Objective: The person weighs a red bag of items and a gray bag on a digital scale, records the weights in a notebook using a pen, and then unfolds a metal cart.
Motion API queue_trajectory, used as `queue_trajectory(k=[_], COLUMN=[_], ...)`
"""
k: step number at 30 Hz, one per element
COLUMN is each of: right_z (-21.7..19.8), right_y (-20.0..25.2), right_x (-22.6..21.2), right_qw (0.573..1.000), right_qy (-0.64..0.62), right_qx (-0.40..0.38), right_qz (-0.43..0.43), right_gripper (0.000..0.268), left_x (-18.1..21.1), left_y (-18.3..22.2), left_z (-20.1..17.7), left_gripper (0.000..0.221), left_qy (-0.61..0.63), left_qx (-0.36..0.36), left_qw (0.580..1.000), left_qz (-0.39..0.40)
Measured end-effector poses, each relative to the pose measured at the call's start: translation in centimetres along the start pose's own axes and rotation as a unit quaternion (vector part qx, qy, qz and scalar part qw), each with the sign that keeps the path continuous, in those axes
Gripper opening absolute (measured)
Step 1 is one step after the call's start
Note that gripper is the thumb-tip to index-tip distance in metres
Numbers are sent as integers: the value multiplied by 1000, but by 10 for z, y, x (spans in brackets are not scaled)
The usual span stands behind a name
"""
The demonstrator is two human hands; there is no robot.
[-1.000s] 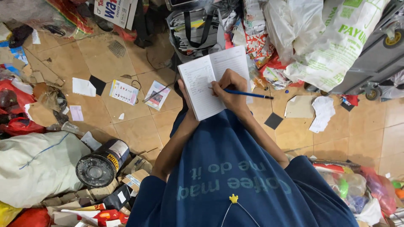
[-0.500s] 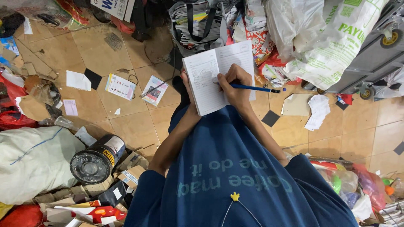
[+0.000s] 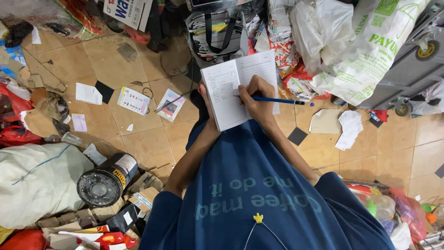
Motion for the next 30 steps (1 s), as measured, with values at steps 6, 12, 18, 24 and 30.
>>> queue_trajectory(k=[6, 12, 18, 24, 30], right_z=[-2, 1, -7, -19, -29], right_y=[-4, -13, -12, -13, -14], right_x=[3, -13, -17, -9, -3], right_qw=[1000, 999, 999, 999, 998], right_qy=[-4, -6, 10, -19, -48], right_qx=[-20, -53, -52, 14, 34], right_qz=[3, 13, 6, 25, 14], right_gripper=[41, 41, 38, 35, 32], left_x=[-2, -4, -8, -10, -19], left_y=[-4, -8, -8, -9, -7], left_z=[-3, -4, -5, 7, 5], left_gripper=[91, 93, 92, 98, 99], left_qy=[-10, 10, -8, 44, 67], left_qx=[21, -56, 22, -6, -26], left_qw=[1000, 996, 1000, 999, 997], left_qz=[13, 68, 18, -7, -32])
Point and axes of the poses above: each hand's wrist, its own y-axis away from the middle knuckle, its own z-axis out of the palm, x = y × z, the point moved 4 cm from there along -y, towards the middle knuckle, and after that the axes turned 12 degrees about -y, right-handed, at the moved point
